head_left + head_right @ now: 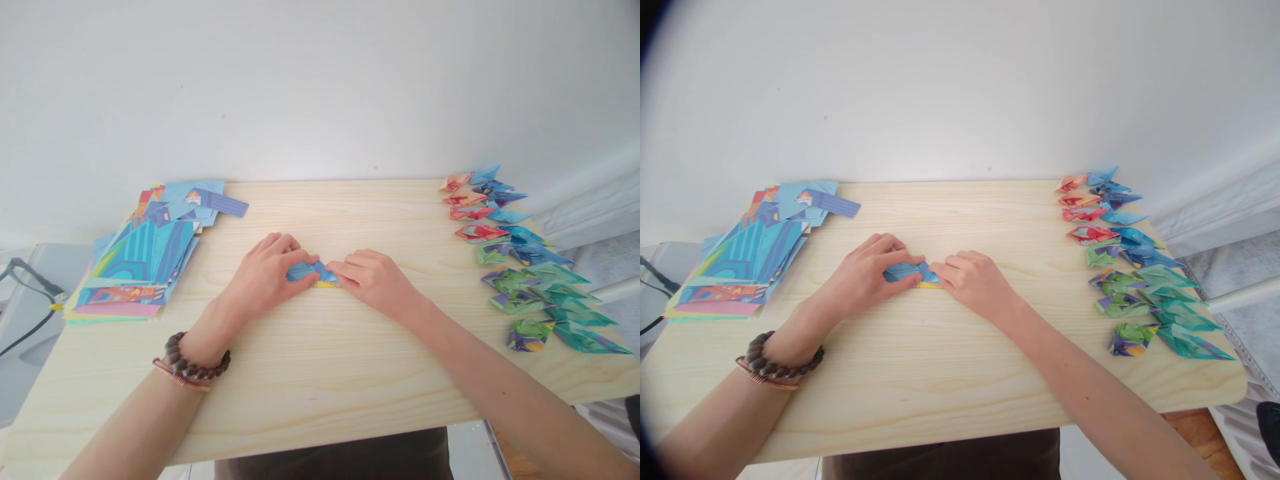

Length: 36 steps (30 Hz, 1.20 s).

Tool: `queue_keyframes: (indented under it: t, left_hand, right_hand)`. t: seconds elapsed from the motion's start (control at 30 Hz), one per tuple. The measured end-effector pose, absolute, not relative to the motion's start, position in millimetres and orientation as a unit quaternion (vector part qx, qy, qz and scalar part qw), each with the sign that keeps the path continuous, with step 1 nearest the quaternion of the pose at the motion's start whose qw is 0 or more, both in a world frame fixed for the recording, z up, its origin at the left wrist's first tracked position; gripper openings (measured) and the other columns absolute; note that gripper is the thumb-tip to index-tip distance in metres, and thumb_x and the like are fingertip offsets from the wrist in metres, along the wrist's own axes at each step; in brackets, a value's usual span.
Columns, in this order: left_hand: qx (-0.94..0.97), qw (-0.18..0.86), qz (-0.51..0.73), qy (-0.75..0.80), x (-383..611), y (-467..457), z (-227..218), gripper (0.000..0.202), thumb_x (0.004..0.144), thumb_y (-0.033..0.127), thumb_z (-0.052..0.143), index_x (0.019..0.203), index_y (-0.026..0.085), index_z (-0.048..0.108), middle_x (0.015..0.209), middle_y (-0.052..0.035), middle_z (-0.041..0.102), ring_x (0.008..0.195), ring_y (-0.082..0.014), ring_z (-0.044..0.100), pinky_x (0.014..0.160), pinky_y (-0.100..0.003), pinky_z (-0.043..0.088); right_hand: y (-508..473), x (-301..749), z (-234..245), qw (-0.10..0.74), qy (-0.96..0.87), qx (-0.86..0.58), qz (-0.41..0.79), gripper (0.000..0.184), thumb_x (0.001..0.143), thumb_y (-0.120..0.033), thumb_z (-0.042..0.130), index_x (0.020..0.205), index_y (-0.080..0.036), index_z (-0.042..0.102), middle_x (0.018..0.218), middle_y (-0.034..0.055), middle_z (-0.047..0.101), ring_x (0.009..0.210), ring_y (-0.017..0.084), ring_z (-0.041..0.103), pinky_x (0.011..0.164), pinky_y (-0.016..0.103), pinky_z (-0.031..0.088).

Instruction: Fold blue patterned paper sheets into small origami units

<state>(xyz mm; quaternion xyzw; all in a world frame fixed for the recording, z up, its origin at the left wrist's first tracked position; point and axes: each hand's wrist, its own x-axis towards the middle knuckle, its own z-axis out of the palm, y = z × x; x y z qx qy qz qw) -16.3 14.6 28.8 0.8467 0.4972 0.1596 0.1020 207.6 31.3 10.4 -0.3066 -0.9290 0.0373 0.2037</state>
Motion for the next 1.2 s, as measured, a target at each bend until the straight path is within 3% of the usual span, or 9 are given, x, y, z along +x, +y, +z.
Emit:
queue_keyframes:
  t: [0.8, 1.07, 1.2]
  left_hand:
    - [0.847, 0.11, 0.169, 0.492, -19, 17, 27, 0.031, 0.085, 0.047, 0.054, 0.106, 0.028, 0.066, 0.091, -0.0039, 0.057, 0.089, -0.0206, 0.049, 0.081, -0.034, 0.043]
    - [0.84, 0.127, 0.172, 0.498, -14, 15, 26, 0.027, 0.083, 0.043, 0.056, 0.098, 0.021, 0.061, 0.089, -0.0041, 0.057, 0.09, -0.0219, 0.047, 0.086, -0.038, 0.039]
    - [0.822, 0.162, 0.195, 0.51, -14, 18, 20, 0.03, 0.078, 0.046, 0.061, 0.09, 0.018, 0.057, 0.084, -0.0033, 0.056, 0.086, -0.021, 0.047, 0.084, -0.037, 0.038]
  right_hand:
    - [15, 234, 11, 0.217, -0.941, -0.258, -0.003, 0.025, 0.092, -0.018, 0.043, 0.094, -0.014, 0.067, 0.063, 0.0026, 0.059, 0.062, 0.014, 0.05, 0.062, 0.027, 0.04]
    - [15, 224, 10, 0.301, -0.866, -0.363, 0.168, 0.02, 0.087, -0.014, 0.046, 0.092, -0.017, 0.065, 0.071, 0.0008, 0.06, 0.058, 0.01, 0.049, 0.06, 0.023, 0.04]
    - [21, 208, 18, 0.281, -0.839, -0.418, 0.207, 0.017, 0.087, -0.023, 0.05, 0.094, -0.02, 0.065, 0.088, 0.0013, 0.062, 0.062, 0.008, 0.051, 0.061, 0.023, 0.04]
